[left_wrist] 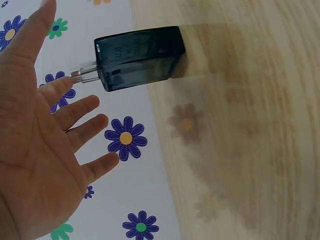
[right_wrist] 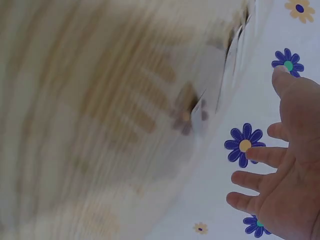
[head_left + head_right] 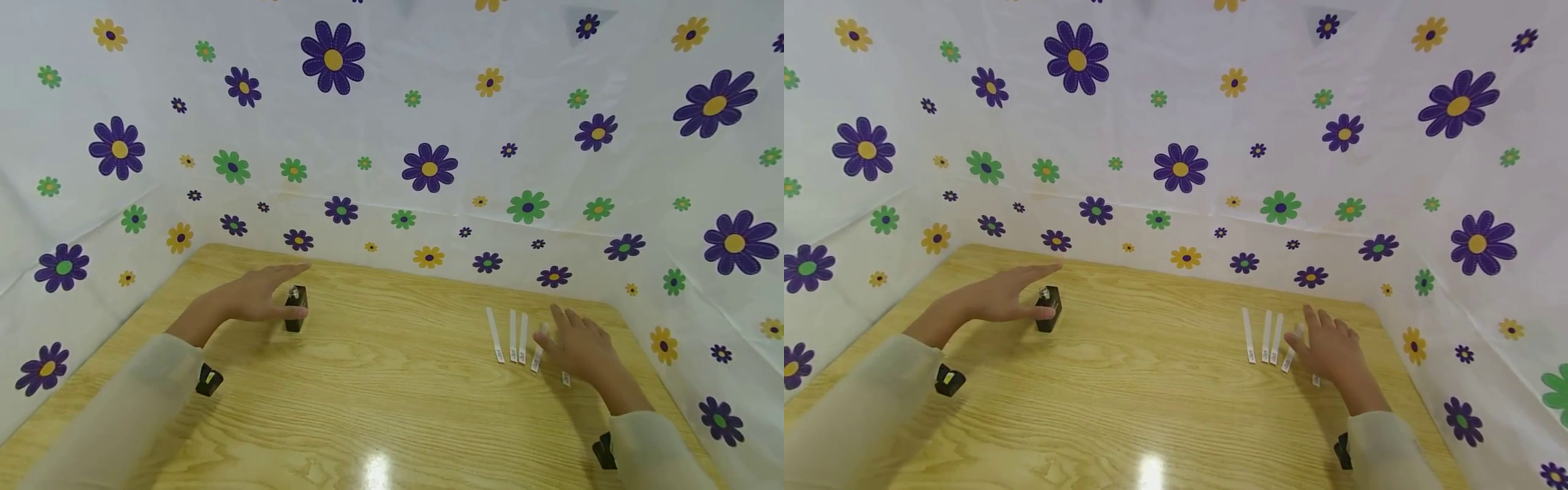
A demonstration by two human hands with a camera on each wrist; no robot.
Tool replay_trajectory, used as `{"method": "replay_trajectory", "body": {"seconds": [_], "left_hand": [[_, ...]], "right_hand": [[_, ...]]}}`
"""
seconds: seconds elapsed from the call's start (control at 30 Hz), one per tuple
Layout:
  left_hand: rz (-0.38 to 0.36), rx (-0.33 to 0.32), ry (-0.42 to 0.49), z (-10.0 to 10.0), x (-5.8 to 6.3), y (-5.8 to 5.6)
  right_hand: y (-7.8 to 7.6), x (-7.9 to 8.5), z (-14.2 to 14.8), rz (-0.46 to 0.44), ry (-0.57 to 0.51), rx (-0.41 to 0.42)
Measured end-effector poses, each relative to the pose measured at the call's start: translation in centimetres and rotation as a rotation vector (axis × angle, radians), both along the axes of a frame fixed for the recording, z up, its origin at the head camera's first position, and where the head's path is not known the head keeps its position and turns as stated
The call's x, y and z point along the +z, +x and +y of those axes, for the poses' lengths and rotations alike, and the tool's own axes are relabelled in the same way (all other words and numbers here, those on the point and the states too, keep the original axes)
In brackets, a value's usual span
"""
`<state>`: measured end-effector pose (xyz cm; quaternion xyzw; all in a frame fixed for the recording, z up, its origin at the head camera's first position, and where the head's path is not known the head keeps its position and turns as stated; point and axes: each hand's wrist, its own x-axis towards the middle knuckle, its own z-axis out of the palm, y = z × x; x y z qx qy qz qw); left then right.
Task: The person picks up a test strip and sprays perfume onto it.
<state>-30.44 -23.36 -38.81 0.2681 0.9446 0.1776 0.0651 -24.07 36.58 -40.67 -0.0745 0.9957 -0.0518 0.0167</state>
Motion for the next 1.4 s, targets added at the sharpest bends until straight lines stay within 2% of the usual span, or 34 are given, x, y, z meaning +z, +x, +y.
{"method": "replay_trajectory", "body": {"seconds": [0.33, 0.5, 0.7, 0.93, 1.17, 1.4], "left_hand": [[-0.11, -0.044, 0.1, -0.5, -1.4, -0.5], [-0.135, -0.038, 0.093, -0.9, -1.9, -0.7], [-0.163, -0.036, 0.101, -1.1, -2.1, -1.0], [-0.169, -0.041, 0.106, -1.2, -1.6, -1.0], [-0.175, -0.031, 0.102, -1.3, -1.7, -1.1], [-0.188, -0.022, 0.091, -1.2, -1.8, -1.5]], "right_hand": [[1.9, -1.1, 3.5, -0.011, 0.016, 0.025], [2.6, -1.1, 3.8, -0.021, -0.003, 0.043], [3.4, -1.5, 3.7, 0.005, 0.024, 0.044], [4.1, -2.4, 3.4, 0.035, -0.126, 0.051], [4.0, -2.4, 2.9, 0.024, -0.243, 0.027], [3.9, -1.7, 3.6, -0.083, -0.323, -0.063]]}}
